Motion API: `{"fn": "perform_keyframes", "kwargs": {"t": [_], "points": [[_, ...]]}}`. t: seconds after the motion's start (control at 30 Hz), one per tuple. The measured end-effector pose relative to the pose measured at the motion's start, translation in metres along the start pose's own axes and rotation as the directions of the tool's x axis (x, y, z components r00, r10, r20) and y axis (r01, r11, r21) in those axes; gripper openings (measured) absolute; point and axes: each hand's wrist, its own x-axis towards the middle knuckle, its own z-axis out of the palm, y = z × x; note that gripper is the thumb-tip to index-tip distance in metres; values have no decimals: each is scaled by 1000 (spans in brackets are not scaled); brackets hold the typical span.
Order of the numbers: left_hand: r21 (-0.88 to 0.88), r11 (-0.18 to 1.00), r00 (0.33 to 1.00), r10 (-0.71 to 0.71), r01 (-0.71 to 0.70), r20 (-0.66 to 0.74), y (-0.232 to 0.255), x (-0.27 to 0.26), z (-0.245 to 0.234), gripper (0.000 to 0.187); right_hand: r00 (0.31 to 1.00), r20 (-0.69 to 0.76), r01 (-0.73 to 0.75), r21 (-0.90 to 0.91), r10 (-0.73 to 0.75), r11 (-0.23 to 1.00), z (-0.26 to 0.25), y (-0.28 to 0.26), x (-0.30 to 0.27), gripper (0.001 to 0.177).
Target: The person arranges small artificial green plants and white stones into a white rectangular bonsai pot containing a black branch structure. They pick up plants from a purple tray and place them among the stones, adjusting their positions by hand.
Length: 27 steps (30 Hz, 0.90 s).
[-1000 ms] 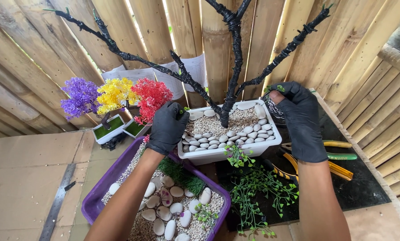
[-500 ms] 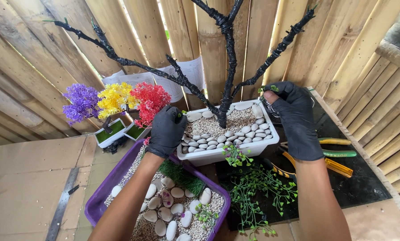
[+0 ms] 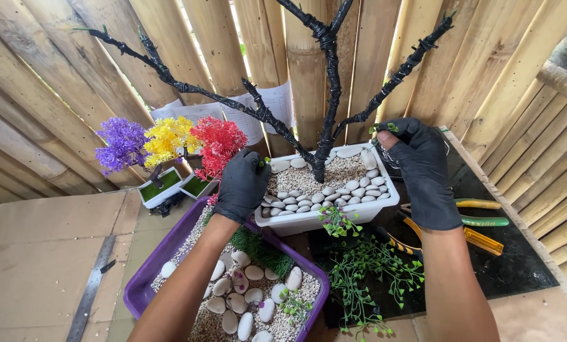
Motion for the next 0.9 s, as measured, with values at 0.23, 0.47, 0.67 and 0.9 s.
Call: {"fn": "perform_keyframes", "kwargs": {"t": [0.23, 0.47, 0.67, 0.9], "points": [[32, 999, 999, -2, 3, -39, -4, 1, 6, 13, 1000, -8, 3, 5, -3, 1000, -3, -5, -1, 18], [45, 999, 999, 14, -12, -45, 2, -3, 4, 13, 1000, -7, 19, 5, -19, 1000, -4, -12, -3, 18], [61, 998, 1000, 22, -21, -12, 2, -2, 3, 14, 1000, -19, -20, 62, 22, 998, -8, -5, 2, 20], [97, 994, 998, -56, 57, -10, 8, -1, 7, 15, 1000, -22, -14, 43, 15, 999, -8, -8, 0, 20]]}}
